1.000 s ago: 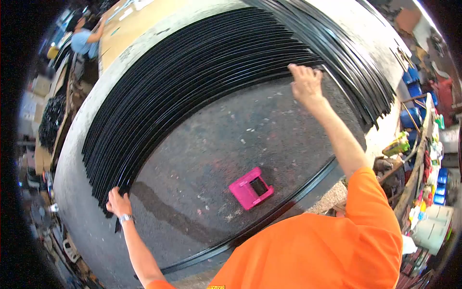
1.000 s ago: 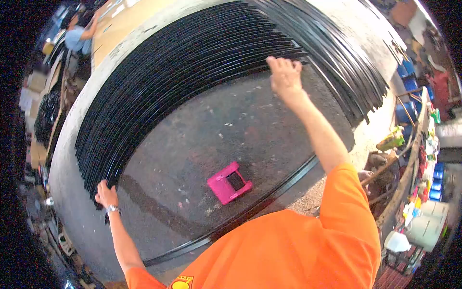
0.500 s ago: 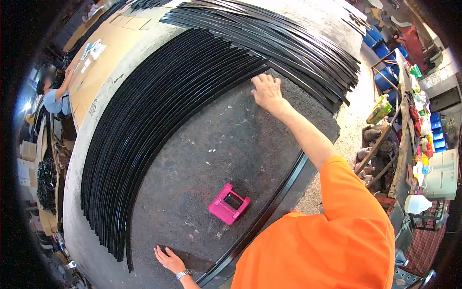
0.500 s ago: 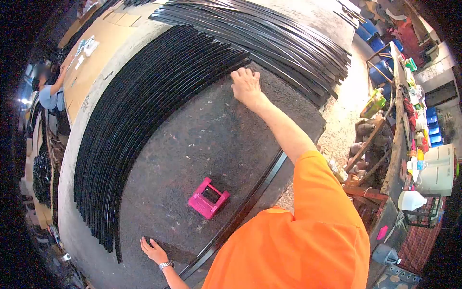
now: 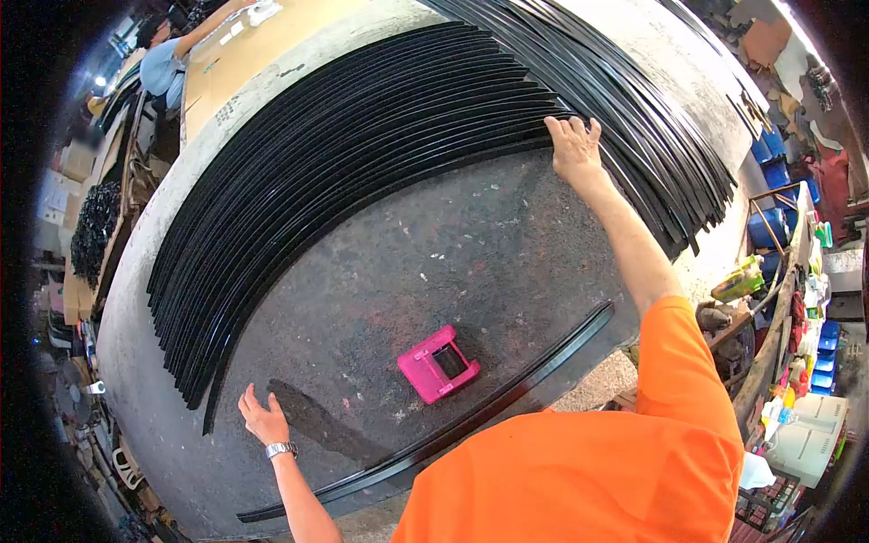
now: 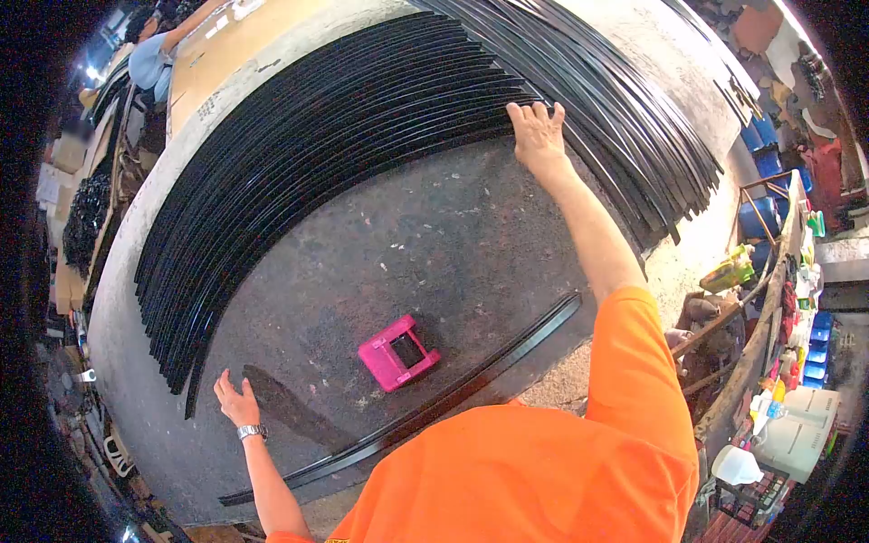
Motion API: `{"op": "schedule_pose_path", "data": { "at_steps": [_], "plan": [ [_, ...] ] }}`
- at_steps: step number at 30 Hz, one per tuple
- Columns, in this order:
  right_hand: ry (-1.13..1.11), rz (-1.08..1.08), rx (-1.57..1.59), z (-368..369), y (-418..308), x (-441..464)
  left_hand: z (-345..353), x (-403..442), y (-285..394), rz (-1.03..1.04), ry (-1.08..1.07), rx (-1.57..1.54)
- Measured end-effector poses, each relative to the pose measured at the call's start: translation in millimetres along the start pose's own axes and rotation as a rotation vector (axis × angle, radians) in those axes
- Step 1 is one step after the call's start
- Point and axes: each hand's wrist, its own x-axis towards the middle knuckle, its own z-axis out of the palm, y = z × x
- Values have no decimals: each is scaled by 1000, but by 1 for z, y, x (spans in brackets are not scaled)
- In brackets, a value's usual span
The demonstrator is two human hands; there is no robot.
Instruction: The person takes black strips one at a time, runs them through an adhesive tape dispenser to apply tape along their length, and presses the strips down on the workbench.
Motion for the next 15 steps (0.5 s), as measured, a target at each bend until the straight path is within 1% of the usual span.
{"op": "schedule_pose_path", "data": {
  "at_steps": [5, 10, 13, 15],
  "plan": [
    [-10, -5, 47, 4, -7, 3, 3, -2, 10, -17, -57, 51],
    [57, 39, 139, 4, -3, 6, 1, -3, 29, -14, -87, 59],
    [-75, 98, 109, 4, 5, 10, 0, -7, 36, -2, -104, 60],
    [-93, 114, 111, 3, 9, 10, -2, -11, 43, 2, -109, 79]
  ]
}}
